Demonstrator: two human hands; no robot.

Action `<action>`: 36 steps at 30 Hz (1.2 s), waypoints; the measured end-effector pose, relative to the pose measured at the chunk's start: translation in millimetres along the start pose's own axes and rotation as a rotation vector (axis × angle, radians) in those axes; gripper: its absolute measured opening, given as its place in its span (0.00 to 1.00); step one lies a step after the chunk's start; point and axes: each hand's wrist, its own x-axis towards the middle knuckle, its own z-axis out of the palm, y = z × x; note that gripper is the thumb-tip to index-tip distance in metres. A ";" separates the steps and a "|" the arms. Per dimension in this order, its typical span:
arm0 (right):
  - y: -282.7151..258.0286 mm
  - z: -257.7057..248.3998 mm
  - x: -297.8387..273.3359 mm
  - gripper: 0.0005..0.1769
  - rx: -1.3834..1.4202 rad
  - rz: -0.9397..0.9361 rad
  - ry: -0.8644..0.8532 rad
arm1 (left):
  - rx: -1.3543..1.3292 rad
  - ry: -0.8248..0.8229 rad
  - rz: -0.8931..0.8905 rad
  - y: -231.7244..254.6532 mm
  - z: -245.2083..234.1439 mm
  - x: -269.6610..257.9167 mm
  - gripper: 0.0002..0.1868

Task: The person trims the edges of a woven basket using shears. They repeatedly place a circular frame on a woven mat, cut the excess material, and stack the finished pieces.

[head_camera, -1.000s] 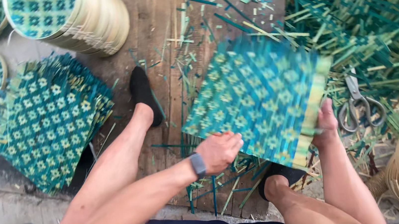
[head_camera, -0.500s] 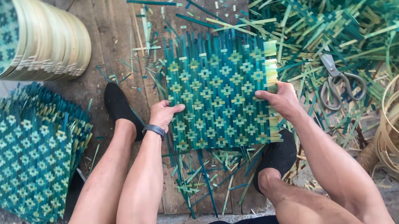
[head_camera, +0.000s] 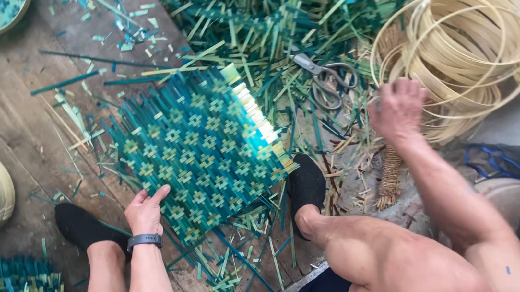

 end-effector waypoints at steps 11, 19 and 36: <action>58.7 -93.2 -11.3 0.09 0.287 -0.335 0.173 | 0.333 0.408 0.734 128.1 42.2 -95.9 0.32; -27.5 -294.2 33.9 0.12 0.968 -0.439 -0.147 | 0.245 -0.076 1.335 242.5 108.6 -221.5 0.31; -164.7 -255.9 60.0 0.21 1.954 -0.308 -0.626 | -1.095 -0.514 0.051 201.7 23.1 -172.7 0.22</action>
